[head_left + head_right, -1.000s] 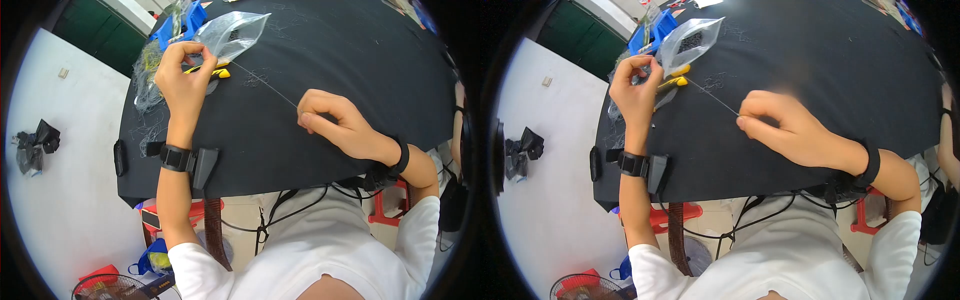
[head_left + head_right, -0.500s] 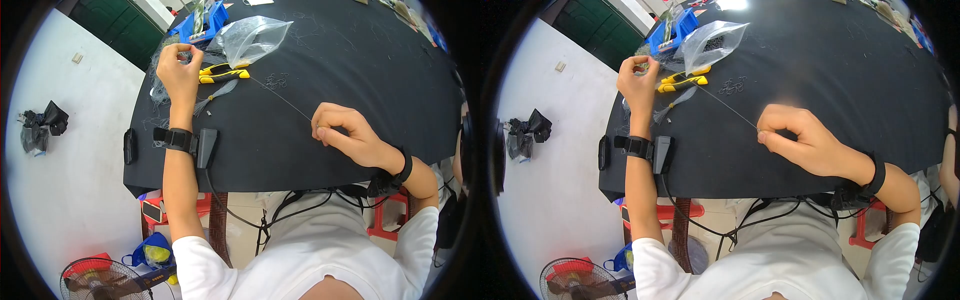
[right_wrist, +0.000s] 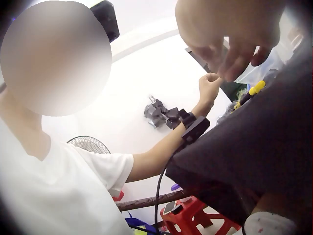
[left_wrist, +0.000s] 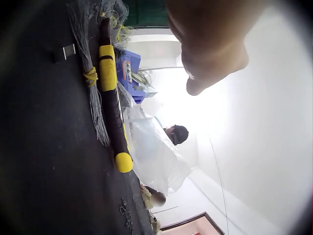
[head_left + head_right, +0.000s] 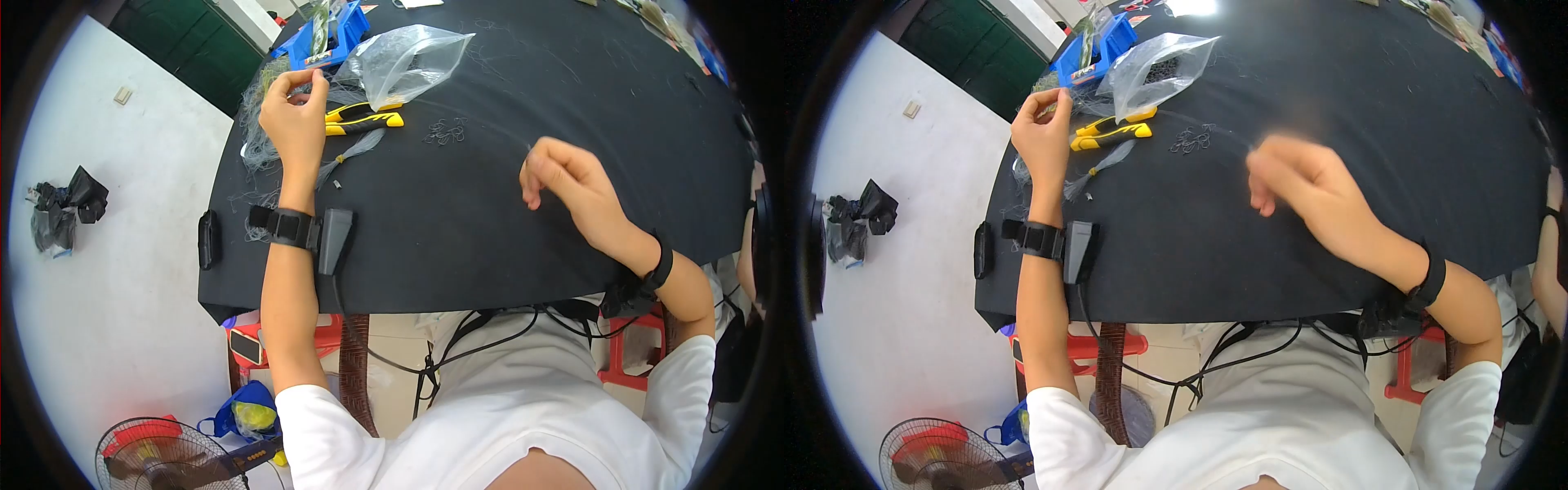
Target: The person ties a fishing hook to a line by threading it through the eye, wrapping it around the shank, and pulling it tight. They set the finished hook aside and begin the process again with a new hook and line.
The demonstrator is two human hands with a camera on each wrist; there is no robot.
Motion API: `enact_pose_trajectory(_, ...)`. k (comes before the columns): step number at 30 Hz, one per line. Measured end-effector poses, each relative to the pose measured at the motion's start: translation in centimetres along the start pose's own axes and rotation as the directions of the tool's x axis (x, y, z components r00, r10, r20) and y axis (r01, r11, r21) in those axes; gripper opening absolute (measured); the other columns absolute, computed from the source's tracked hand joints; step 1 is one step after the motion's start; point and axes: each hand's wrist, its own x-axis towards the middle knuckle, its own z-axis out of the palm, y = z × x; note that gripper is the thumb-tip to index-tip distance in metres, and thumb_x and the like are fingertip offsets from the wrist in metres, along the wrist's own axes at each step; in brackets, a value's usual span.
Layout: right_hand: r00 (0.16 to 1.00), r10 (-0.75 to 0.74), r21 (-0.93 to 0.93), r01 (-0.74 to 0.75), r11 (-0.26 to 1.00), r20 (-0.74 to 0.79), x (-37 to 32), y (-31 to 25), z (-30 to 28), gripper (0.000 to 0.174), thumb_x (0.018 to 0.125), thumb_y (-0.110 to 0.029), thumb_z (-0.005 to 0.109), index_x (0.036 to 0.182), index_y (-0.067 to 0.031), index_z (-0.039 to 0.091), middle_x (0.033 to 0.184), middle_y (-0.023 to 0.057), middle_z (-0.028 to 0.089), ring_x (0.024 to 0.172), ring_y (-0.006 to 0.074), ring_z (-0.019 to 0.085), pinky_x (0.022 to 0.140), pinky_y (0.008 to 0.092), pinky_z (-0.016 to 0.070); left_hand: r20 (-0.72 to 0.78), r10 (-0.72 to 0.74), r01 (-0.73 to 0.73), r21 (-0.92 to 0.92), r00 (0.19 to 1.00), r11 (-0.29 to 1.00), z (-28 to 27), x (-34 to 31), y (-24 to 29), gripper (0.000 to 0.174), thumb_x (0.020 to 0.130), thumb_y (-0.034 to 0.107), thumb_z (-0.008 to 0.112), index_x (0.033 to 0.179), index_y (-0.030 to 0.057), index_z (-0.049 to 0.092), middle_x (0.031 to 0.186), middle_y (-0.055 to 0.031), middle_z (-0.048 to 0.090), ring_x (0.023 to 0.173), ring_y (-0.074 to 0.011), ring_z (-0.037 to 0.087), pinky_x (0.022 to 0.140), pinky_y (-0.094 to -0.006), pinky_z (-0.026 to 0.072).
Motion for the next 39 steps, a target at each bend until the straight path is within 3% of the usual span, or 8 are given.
enact_pose_trajectory(4, 0.96, 0.148, 0.026, -0.146, 0.989, -0.239, 0.7, 0.7, -1.5, 0.035, 0.093, -0.035, 0.051, 0.069, -0.0084, 0.052, 0.067, 0.0001, 0.051, 0.061, 0.0083, 0.047, 0.059, 0.0225, 0.0383, 0.286, -0.268, 0.383, -0.509, 0.92, 0.771, 1.5, -2.1, 4.7, 0.016, 0.088, 0.016, 0.061, 0.094, 0.0019, 0.066, 0.094, -0.0048, 0.066, 0.085, -0.0097, 0.06, 0.066, -0.0197, 0.0438)
enact_pose_trajectory(5, 0.944, 0.167, 0.037, -0.163, 0.986, -0.286, 1.0, 0.9, -1.5, 0.037, 0.094, -0.034, 0.049, 0.066, -0.0097, 0.049, 0.064, -0.0006, 0.049, 0.059, 0.0078, 0.045, 0.057, 0.0223, 0.0364, 0.413, -0.31, 0.51, -0.58, 0.856, 0.635, 1.5, -2.8, 6.5, 0.015, 0.085, 0.016, 0.066, 0.091, 0.0029, 0.067, 0.091, -0.0038, 0.068, 0.082, -0.0069, 0.06, 0.066, -0.0198, 0.0435)
enact_pose_trajectory(7, 0.93, 0.172, 0.024, -0.173, 0.985, -0.324, 1.1, 0.9, -1.6, 0.038, 0.095, -0.032, 0.047, 0.063, -0.0115, 0.046, 0.062, -0.0017, 0.046, 0.057, 0.0072, 0.042, 0.056, 0.0221, 0.0338, 0.523, -0.237, 0.539, -0.555, 0.818, 0.634, 1.9, -4.4, 8.9, 0.015, 0.084, 0.015, 0.066, 0.093, 0.0025, 0.067, 0.092, -0.0042, 0.068, 0.082, -0.0065, 0.06, 0.065, -0.0186, 0.0425)
enact_pose_trajectory(13, 0.986, 0.086, 0.032, -0.083, 0.996, -0.146, 0.7, -0.2, -0.8, 0.027, 0.09, -0.03, 0.055, 0.084, -0.0051, 0.061, 0.084, 0.0047, 0.063, 0.063, 0.0063, 0.051, 0.056, 0.0191, 0.0364, 0.621, -0.01, 0.443, -0.547, 0.784, 0.71, 2.0, -6.5, 11.2, 0.014, 0.081, 0.003, 0.068, 0.094, -0.0009, 0.068, 0.092, -0.0055, 0.067, 0.081, -0.0075, 0.059, 0.067, -0.0191, 0.0441)
enact_pose_trajectory(18, 0.975, 0.168, 0.37, -0.211, 0.905, 0.144, 0.2, -0.6, -0.4, 0.02, 0.09, -0.015, 0.053, 0.106, -0.0019, 0.054, 0.096, 0.0132, 0.064, 0.071, 0.0155, 0.065, 0.05, 0.0187, 0.0429, 0.619, 0.117, 0.332, -0.56, 0.777, 0.759, 2.5, -7.4, 11.1, 0.015, 0.078, -0.001, 0.068, 0.093, 0.0015, 0.069, 0.088, -0.005, 0.065, 0.073, -0.0072, 0.059, 0.056, -0.0167, 0.0422)
enact_pose_trajectory(27, 0.99, 0.136, 0.154, -0.141, 0.978, 0.044, 0.2, -0.2, -0.8, 0.017, 0.086, -0.018, 0.06, 0.095, -0.0036, 0.058, 0.078, 0.0019, 0.06, 0.069, 0.0079, 0.056, 0.06, 0.0203, 0.0418, 0.539, 0.249, 0.094, -0.53, 0.805, 0.843, 2.8, -7.9, 11.4, 0.015, 0.074, 0.001, 0.071, 0.088, 0.0064, 0.072, 0.079, -0.0015, 0.065, 0.068, -0.0076, 0.054, 0.053, -0.0198, 0.0362)
enact_pose_trajectory(30, 0.992, 0.125, 0.154, -0.127, 0.98, 0.026, 0.2, 0.0, -0.8, 0.015, 0.084, -0.018, 0.061, 0.09, -0.0038, 0.06, 0.074, -0.0018, 0.056, 0.065, 0.0061, 0.052, 0.059, 0.0198, 0.0406, 0.595, 0.28, 0.06, -0.486, 0.753, 0.872, 2.2, -7.7, 11.7, 0.016, 0.076, -0.005, 0.068, 0.091, -0.0002, 0.068, 0.084, -0.0044, 0.063, 0.073, -0.0093, 0.053, 0.063, -0.0206, 0.0382)
enact_pose_trajectory(39, 0.996, 0.087, 0.158, -0.086, 0.984, 0.002, 0.3, 0.3, -0.8, 0.013, 0.083, -0.016, 0.061, 0.087, -0.0037, 0.06, 0.073, -0.0019, 0.054, 0.065, 0.0055, 0.048, 0.059, 0.0193, 0.0386, 0.616, 0.279, 0.038, -0.449, 0.737, 0.893, 2.4, -7.7, 11.5, 0.016, 0.075, -0.003, 0.07, 0.09, 0.0017, 0.068, 0.085, -0.0037, 0.064, 0.074, -0.0091, 0.053, 0.064, -0.0217, 0.038)
